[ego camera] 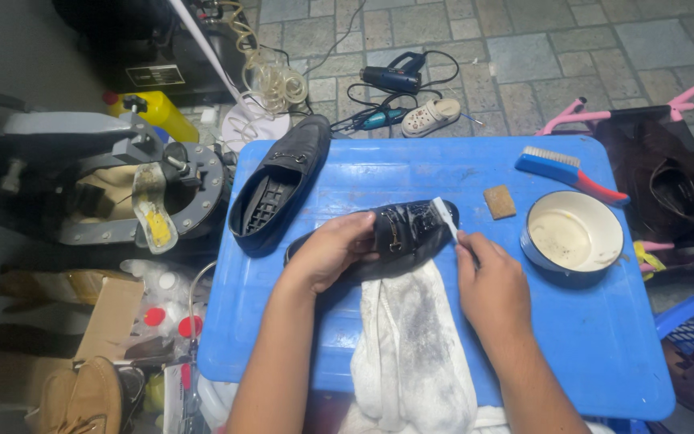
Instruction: The person scrubs a black loafer with a toothbrush and a cleaning solution, then wipes it with a white cloth. The person rotates the shoe to clean different areas and finishes by inspecting the cleaned surface.
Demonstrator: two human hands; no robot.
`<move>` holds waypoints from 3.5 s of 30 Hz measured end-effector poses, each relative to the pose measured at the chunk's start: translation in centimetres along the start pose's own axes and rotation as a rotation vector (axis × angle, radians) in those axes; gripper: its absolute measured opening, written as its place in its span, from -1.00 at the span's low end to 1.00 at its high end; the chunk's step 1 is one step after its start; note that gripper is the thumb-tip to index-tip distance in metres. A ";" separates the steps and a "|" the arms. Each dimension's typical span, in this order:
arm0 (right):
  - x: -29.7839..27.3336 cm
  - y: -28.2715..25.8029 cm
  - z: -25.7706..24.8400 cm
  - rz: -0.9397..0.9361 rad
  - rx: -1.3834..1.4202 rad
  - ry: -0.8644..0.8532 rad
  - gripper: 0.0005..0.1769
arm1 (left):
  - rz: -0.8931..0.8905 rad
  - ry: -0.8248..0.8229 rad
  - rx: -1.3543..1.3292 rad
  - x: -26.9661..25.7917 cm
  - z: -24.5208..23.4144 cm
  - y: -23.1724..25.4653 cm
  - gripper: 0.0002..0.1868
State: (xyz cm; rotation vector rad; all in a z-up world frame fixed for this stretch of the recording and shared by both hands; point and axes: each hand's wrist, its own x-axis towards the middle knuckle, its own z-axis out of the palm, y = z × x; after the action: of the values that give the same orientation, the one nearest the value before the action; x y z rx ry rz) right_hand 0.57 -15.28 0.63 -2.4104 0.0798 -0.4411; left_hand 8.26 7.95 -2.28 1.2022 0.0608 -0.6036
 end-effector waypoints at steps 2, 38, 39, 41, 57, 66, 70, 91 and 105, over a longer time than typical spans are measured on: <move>-0.5 -1.3 1.0 0.208 0.154 -0.189 -0.74 | 0.055 0.021 0.037 0.7 0.0 -0.9 -0.60; -0.5 -2.0 0.7 -0.134 0.342 -0.147 -0.75 | 0.559 0.063 0.509 -3.5 4.4 -2.5 -0.40; -0.6 -1.9 0.5 -0.187 0.408 -0.157 -0.75 | 0.566 0.136 0.605 -4.2 5.0 -2.1 -0.45; -0.2 -1.5 -0.3 -0.115 0.246 -0.110 -0.76 | 0.504 0.207 0.748 -5.4 6.3 -1.6 -0.28; -0.1 -1.3 -1.8 -0.069 0.097 0.007 -0.79 | 0.987 0.149 1.029 -4.0 5.2 -4.2 -0.14; 1.0 0.0 -1.3 -0.098 0.153 0.083 -0.79 | 0.828 0.000 0.705 -2.8 4.0 -5.2 -0.15; 0.3 -0.2 -1.1 -0.269 0.230 -0.017 -0.79 | 0.639 -0.067 0.411 -2.4 3.9 -5.7 -0.13; 0.4 3.2 -8.2 0.293 -0.049 0.043 -0.67 | 0.518 -0.050 0.093 -1.8 4.2 -5.0 -0.09; 3.9 7.0 -11.7 0.347 -0.444 -0.196 -0.71 | 0.642 0.019 0.505 -2.3 5.3 -6.0 -0.21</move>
State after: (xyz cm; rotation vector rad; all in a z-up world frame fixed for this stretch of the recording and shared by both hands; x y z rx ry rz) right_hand 0.73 -28.50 5.70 -2.7811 0.5503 -0.0237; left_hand 2.08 2.89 -4.61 1.6113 -0.4725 -0.0320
